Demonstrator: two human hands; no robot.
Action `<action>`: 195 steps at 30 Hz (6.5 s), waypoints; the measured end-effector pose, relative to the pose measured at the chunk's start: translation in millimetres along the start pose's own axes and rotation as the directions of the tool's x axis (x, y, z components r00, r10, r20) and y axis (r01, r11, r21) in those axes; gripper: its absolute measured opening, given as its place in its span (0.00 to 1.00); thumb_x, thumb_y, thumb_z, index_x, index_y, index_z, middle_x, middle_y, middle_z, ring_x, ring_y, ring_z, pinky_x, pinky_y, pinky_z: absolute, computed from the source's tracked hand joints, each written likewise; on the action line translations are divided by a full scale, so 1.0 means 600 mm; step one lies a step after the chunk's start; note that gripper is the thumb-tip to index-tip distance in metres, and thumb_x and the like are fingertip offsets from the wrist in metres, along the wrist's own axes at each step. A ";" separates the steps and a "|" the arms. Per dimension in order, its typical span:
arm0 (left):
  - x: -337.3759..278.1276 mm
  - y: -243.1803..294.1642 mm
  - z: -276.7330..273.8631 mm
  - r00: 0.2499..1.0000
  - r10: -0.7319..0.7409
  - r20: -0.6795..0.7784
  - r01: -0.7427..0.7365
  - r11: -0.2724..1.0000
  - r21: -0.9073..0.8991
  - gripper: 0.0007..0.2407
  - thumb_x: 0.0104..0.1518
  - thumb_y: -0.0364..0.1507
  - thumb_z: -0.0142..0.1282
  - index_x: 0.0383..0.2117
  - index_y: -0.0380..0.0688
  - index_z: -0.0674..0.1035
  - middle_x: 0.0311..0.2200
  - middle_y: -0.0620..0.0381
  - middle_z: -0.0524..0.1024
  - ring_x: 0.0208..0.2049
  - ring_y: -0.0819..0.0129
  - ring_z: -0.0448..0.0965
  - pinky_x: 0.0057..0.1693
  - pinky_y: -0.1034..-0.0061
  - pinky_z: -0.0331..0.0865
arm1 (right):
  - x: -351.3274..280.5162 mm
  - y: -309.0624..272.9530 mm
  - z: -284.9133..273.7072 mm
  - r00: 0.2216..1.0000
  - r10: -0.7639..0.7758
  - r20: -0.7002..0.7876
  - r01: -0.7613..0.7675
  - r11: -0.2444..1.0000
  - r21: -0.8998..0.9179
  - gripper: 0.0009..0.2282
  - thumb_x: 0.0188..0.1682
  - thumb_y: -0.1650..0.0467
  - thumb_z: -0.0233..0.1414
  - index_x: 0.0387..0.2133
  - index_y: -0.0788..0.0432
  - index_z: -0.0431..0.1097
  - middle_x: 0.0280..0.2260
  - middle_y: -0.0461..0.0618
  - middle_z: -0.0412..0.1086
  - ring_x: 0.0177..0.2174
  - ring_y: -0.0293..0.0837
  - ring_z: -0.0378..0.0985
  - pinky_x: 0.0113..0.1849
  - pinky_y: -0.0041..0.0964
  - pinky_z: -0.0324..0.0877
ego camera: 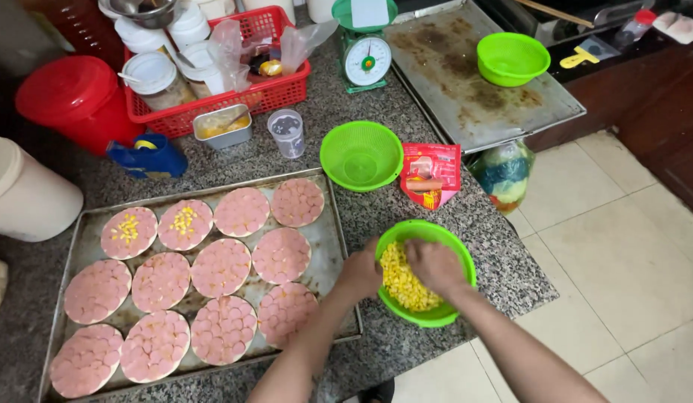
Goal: Applying filling from a piping bag and then sprinkling corn kernels onto round pastry bases.
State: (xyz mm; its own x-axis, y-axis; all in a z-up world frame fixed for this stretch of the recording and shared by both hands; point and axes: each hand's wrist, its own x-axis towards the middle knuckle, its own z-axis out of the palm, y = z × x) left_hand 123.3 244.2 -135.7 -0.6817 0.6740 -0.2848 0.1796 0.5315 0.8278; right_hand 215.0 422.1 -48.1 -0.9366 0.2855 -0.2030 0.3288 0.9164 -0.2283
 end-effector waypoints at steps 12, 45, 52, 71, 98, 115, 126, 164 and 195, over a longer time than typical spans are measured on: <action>-0.006 0.099 -0.089 0.999 0.015 0.030 -0.026 0.910 0.413 0.25 0.68 0.35 0.41 0.69 0.38 0.58 0.29 0.42 0.80 0.18 0.60 0.77 0.26 0.65 0.69 | -0.015 0.004 -0.109 0.938 0.266 0.221 -0.333 0.870 0.365 0.18 0.50 0.53 0.46 0.39 0.42 0.82 0.43 0.60 0.79 0.51 0.63 0.76 0.54 0.57 0.68; -0.138 0.081 -0.353 0.801 0.547 -0.243 -0.302 0.720 0.625 0.17 0.60 0.36 0.58 0.49 0.35 0.75 0.42 0.43 0.71 0.44 0.45 0.77 0.47 0.56 0.76 | 0.138 -0.399 -0.075 0.789 0.140 0.598 -0.548 -0.281 0.788 0.12 0.57 0.64 0.45 0.34 0.62 0.67 0.23 0.44 0.63 0.19 0.36 0.69 0.15 0.19 0.60; -0.108 -0.076 -0.446 0.937 0.257 -0.236 -0.132 0.887 0.442 0.11 0.59 0.31 0.56 0.44 0.39 0.80 0.38 0.48 0.75 0.39 0.48 0.81 0.44 0.61 0.78 | 0.213 -0.513 -0.028 0.753 -0.052 0.656 -0.657 -0.117 0.745 0.07 0.55 0.68 0.46 0.31 0.60 0.63 0.22 0.43 0.61 0.17 0.35 0.69 0.17 0.18 0.64; -0.015 -0.235 -0.518 0.939 0.142 -0.314 -0.046 0.955 0.293 0.08 0.57 0.28 0.55 0.39 0.51 0.86 0.34 0.49 0.81 0.42 0.48 0.84 0.48 0.58 0.77 | 0.369 -0.534 0.108 0.940 0.122 0.318 -0.310 0.696 0.648 0.14 0.47 0.69 0.50 0.41 0.59 0.81 0.23 0.52 0.78 0.26 0.43 0.82 0.37 0.37 0.78; -0.026 -0.168 -0.549 0.969 0.201 -0.142 -0.148 0.938 0.314 0.08 0.52 0.24 0.55 0.35 0.39 0.85 0.33 0.41 0.79 0.41 0.40 0.82 0.46 0.54 0.77 | 0.377 -0.490 0.135 0.950 0.041 0.311 -0.223 0.786 0.577 0.13 0.45 0.66 0.54 0.42 0.51 0.80 0.20 0.44 0.79 0.25 0.39 0.84 0.39 0.32 0.75; -0.085 -0.187 -0.546 0.974 0.071 -0.215 -0.001 0.951 0.308 0.07 0.54 0.24 0.53 0.30 0.46 0.85 0.32 0.44 0.79 0.40 0.40 0.82 0.45 0.53 0.77 | 0.351 -0.519 0.108 0.966 0.025 0.258 -0.172 0.805 0.568 0.13 0.48 0.64 0.55 0.45 0.50 0.80 0.29 0.49 0.80 0.38 0.49 0.84 0.46 0.43 0.74; -0.096 -0.164 -0.528 0.946 0.206 -0.249 -0.130 0.948 0.291 0.08 0.51 0.22 0.54 0.33 0.45 0.85 0.35 0.45 0.78 0.42 0.42 0.80 0.49 0.56 0.75 | 0.371 -0.499 0.144 0.967 0.037 0.251 -0.195 0.743 0.640 0.11 0.45 0.67 0.57 0.40 0.48 0.81 0.22 0.47 0.78 0.25 0.40 0.83 0.35 0.32 0.75; -0.088 -0.168 -0.552 0.931 0.138 -0.339 -0.036 0.956 0.292 0.09 0.60 0.28 0.51 0.41 0.48 0.84 0.36 0.47 0.83 0.43 0.45 0.83 0.50 0.55 0.75 | 0.331 -0.429 0.090 0.963 0.173 0.208 -0.264 0.774 0.576 0.14 0.45 0.57 0.59 0.39 0.48 0.81 0.42 0.56 0.79 0.50 0.57 0.77 0.53 0.47 0.71; -0.090 -0.209 -0.559 0.894 0.092 -0.439 0.000 0.979 0.206 0.09 0.59 0.28 0.52 0.40 0.47 0.85 0.37 0.47 0.84 0.44 0.44 0.82 0.49 0.54 0.77 | 0.375 -0.559 0.097 0.975 -0.180 0.130 0.147 0.961 0.233 0.10 0.47 0.65 0.54 0.40 0.47 0.79 0.37 0.53 0.80 0.43 0.60 0.81 0.45 0.56 0.77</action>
State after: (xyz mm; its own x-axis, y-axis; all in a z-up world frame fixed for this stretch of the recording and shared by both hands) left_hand -100.6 -31.1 -62.1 -0.9040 0.4262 0.0335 0.3214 0.6259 0.7106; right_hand -98.9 162.6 -72.3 -0.9568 0.0765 -0.2804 0.2066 0.8576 -0.4710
